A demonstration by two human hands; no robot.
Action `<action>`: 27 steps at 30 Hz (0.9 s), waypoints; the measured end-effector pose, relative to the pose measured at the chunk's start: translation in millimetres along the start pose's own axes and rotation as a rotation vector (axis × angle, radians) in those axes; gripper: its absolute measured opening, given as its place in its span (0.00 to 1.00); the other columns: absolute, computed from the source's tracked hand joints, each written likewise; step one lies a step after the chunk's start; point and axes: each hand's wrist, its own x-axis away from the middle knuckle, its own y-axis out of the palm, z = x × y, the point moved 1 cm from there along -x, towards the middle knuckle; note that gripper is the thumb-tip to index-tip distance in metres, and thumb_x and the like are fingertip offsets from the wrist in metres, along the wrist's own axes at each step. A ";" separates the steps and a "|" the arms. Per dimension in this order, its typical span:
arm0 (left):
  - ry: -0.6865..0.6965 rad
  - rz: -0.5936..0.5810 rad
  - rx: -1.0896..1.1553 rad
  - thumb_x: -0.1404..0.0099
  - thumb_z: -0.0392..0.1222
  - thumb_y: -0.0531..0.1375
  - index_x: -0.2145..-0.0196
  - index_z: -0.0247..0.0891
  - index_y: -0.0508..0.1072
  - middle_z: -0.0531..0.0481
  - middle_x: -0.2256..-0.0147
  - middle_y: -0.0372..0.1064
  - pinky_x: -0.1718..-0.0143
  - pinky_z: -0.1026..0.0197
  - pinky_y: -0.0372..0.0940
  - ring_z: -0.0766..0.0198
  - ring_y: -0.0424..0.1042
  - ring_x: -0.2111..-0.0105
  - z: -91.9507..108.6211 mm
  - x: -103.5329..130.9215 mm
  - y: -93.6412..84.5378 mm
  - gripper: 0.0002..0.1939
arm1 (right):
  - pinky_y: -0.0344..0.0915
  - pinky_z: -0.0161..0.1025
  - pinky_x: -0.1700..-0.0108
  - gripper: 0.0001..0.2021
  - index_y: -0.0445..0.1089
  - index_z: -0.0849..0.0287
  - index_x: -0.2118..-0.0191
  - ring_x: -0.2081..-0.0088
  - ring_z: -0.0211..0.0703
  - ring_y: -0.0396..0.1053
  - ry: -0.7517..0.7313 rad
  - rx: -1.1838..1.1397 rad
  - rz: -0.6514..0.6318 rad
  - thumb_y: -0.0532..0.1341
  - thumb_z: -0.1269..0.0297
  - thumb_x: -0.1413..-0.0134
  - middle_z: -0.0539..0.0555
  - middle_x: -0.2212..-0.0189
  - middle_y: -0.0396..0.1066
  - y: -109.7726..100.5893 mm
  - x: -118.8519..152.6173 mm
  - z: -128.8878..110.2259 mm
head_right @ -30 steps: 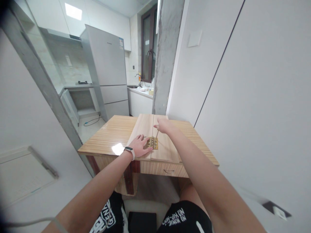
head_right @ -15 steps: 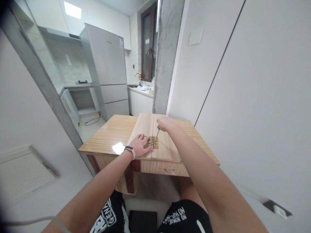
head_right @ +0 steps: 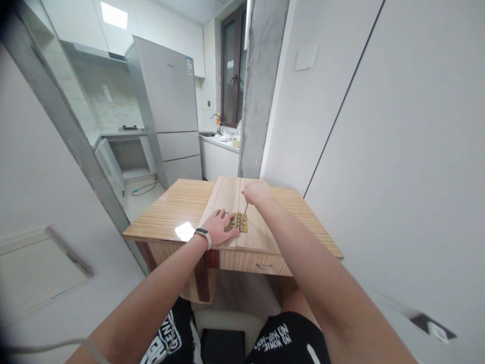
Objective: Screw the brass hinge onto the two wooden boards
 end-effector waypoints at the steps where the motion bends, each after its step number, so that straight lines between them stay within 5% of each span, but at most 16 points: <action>1: 0.001 0.002 0.000 0.36 0.75 0.50 0.35 0.46 0.64 0.38 0.39 0.62 0.36 0.41 0.51 0.41 0.55 0.37 -0.1 0.0 0.1 0.42 | 0.65 0.49 0.45 0.23 0.76 0.62 0.47 0.43 0.60 0.70 0.009 0.021 -0.009 0.53 0.50 0.31 0.70 0.46 0.73 -2.2 0.4 -0.6; 15: 0.003 0.011 -0.001 0.36 0.75 0.50 0.36 0.45 0.64 0.38 0.40 0.62 0.36 0.41 0.51 0.41 0.55 0.37 -2.6 0.3 2.5 0.42 | 0.63 0.40 0.49 0.12 0.77 0.56 0.55 0.48 0.50 0.72 -0.224 0.082 0.072 0.59 0.57 0.33 0.61 0.51 0.76 -4.1 12.9 -2.4; 21: 0.005 0.014 -0.007 0.36 0.75 0.49 0.36 0.45 0.64 0.38 0.41 0.63 0.36 0.41 0.52 0.41 0.56 0.38 -1.1 0.2 0.1 0.42 | 0.64 0.43 0.47 0.29 0.71 0.64 0.43 0.45 0.56 0.71 0.002 0.011 0.117 0.52 0.42 0.32 0.70 0.46 0.73 2.5 9.4 -3.7; 27: 0.006 0.006 -0.001 0.36 0.75 0.49 0.36 0.45 0.64 0.38 0.41 0.63 0.36 0.41 0.52 0.42 0.55 0.37 -2.2 0.0 2.4 0.42 | 0.65 0.47 0.45 0.25 0.75 0.64 0.46 0.44 0.58 0.71 0.062 0.050 -0.034 0.54 0.48 0.31 0.71 0.46 0.73 -1.9 3.1 -0.4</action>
